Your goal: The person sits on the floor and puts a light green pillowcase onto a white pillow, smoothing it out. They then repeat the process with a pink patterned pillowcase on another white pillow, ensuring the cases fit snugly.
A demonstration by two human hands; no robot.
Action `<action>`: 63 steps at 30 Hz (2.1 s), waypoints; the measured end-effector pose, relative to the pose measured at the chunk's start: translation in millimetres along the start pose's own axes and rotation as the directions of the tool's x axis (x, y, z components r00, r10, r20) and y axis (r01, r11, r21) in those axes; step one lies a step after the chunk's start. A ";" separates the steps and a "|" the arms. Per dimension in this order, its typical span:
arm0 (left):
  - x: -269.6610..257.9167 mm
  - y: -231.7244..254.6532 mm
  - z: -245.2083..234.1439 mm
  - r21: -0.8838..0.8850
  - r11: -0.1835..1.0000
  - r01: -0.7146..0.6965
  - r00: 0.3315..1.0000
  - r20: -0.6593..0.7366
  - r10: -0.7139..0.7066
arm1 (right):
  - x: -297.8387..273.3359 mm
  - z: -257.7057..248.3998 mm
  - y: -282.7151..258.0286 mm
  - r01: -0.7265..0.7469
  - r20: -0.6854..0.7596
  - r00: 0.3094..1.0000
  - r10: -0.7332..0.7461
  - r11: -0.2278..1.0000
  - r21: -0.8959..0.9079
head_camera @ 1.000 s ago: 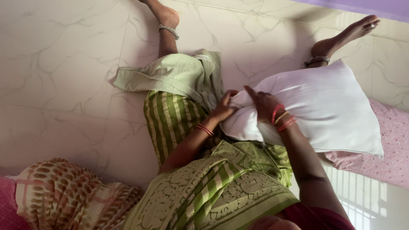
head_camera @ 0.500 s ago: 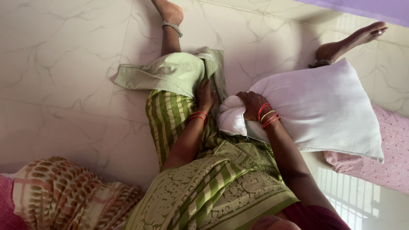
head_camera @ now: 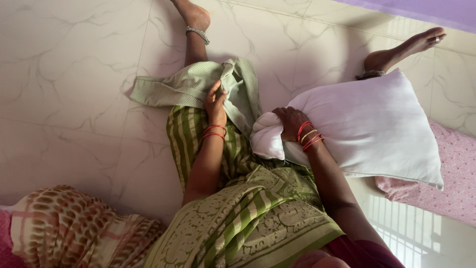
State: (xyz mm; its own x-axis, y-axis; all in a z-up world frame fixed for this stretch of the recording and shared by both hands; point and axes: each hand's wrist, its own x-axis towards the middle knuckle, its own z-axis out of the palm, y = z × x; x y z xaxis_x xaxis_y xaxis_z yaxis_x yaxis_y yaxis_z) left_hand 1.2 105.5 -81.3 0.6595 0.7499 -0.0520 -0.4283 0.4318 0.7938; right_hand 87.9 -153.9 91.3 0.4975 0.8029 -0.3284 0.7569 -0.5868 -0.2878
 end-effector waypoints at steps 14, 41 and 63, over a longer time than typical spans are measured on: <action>3.2 -14.8 32.0 0.686 0.722 -0.085 0.993 0.118 0.005 | -29.0 -39.0 71.5 0.032 -0.354 0.929 0.107 0.930 0.365; -182.1 101.4 212.2 0.299 0.218 -0.929 0.363 0.848 0.387 | 19.5 -1.6 65.0 0.080 -0.823 0.555 0.118 0.978 0.194; -187.2 24.5 151.3 0.355 0.354 -0.865 0.318 0.934 -0.161 | 29.3 -93.8 128.6 0.036 -0.873 0.381 0.306 0.938 0.344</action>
State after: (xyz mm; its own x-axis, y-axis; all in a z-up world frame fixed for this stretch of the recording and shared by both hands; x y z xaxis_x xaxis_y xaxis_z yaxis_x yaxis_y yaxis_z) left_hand -39.2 -100.2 39.6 0.8558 -0.2995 0.4218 -0.5026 -0.6744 0.5409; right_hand 239.6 -196.0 129.0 0.7908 0.2184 0.5718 0.5819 -0.5582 -0.5915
